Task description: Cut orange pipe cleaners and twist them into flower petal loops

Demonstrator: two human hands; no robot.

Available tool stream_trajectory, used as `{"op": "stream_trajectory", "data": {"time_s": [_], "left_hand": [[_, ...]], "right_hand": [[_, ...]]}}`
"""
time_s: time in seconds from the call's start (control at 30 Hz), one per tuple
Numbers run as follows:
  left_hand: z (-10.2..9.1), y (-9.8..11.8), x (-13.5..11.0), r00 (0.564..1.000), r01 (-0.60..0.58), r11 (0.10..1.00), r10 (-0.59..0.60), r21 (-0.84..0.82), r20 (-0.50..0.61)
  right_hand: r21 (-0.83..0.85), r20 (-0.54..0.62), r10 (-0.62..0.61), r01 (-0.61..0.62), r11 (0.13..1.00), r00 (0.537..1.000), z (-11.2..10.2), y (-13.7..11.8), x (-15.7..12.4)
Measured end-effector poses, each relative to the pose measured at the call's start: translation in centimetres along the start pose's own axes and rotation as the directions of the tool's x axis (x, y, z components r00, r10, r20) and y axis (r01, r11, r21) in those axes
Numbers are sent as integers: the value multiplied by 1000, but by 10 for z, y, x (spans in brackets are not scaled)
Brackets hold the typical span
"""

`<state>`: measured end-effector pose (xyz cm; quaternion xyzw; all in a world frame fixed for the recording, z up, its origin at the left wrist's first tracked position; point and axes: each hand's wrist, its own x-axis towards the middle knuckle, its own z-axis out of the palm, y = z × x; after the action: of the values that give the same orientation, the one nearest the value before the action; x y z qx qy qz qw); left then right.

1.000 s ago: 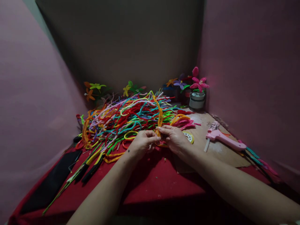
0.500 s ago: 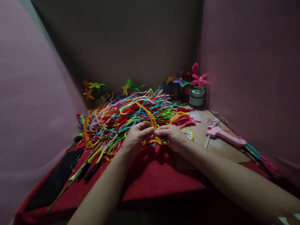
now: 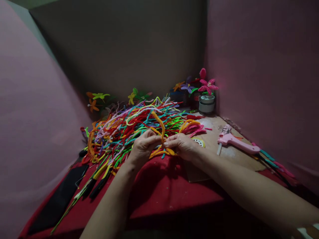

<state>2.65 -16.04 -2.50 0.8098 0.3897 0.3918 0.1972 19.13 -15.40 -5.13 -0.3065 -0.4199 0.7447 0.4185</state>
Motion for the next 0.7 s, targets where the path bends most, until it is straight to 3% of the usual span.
{"op": "stream_trajectory", "data": {"time_s": [0.1,0.23,0.4,0.53,0.6,0.67,0.7], "left_hand": [[-5,3,-3,988,-153,955,143,254,59],[-13,11,-4,947,-317,861,264,397,182],[-17,17,-6,915,-361,807,209,468,346],[-16,24,-8,925,-253,877,95,409,369],[-14,27,-7,940,-105,929,-24,354,342],[-9,25,-5,937,130,958,-203,255,285],[-6,23,-4,915,267,948,-305,172,262]], "right_hand": [[-23,41,25,-24,999,999,0,-2,-2],[-73,83,38,-32,997,996,-2,1,0],[-249,155,15,25,968,988,-9,3,2],[-435,165,12,61,898,986,-5,-2,-3],[-551,131,-34,101,828,991,-1,-2,-5],[-705,109,-198,217,675,974,4,1,-7],[-782,124,-316,289,552,941,6,3,-8]]}}
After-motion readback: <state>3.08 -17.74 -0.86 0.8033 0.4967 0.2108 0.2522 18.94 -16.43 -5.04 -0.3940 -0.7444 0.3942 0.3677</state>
